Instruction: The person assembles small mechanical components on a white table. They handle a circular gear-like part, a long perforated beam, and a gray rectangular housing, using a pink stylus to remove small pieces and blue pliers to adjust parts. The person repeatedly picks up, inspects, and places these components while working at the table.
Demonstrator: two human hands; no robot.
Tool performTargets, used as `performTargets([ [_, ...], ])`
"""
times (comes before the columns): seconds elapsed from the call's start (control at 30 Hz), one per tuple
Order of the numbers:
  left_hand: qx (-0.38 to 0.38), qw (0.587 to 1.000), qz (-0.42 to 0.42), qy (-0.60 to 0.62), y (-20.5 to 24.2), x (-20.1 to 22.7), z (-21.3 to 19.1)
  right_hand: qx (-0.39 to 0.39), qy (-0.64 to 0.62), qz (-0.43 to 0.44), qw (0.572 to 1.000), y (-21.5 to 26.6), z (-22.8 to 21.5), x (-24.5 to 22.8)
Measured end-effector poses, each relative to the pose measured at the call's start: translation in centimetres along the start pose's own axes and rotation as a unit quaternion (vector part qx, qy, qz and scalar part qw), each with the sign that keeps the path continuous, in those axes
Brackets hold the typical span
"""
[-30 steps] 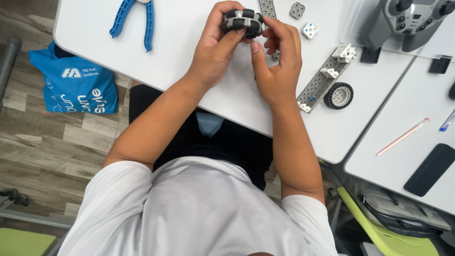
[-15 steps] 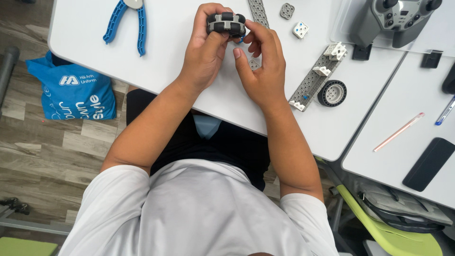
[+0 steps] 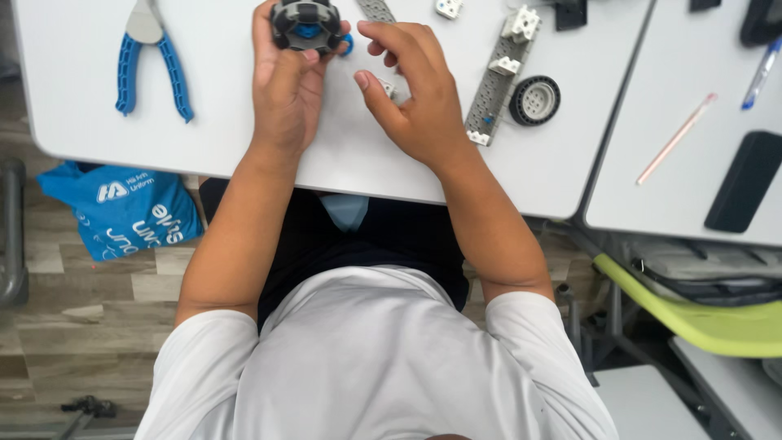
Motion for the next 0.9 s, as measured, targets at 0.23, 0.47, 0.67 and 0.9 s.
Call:
performTargets([
  [0.23,-0.002,0.997,0.024,-0.071,0.8,0.8,0.6,0.304,0.32,0.138,0.887,12.5,-26.3,4.3],
  [0.47,-0.041,0.988,0.067,-0.136,0.6,0.2,1.2,0.329,0.504,0.313,0.735,27.0,-32.7,10.9],
  [0.67,-0.024,0.985,0.086,-0.148,0.6,-0.1,0.2,0.289,0.353,0.31,0.834,24.3,-31.9,9.7],
  [0.9,-0.072,0.98,0.108,-0.148,1.5,0.6,1.2,0.233,0.267,0.224,0.908,19.4,-24.1,3.4],
])
Point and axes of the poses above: each hand's wrist, its own y-axis away from the middle knuckle, its own z-axis out of the palm, x = y × z, the point moved 10 cm from there along -y, towards the middle knuckle, and after that the axes turned 8 degrees about -y, right-handed, at the moved point
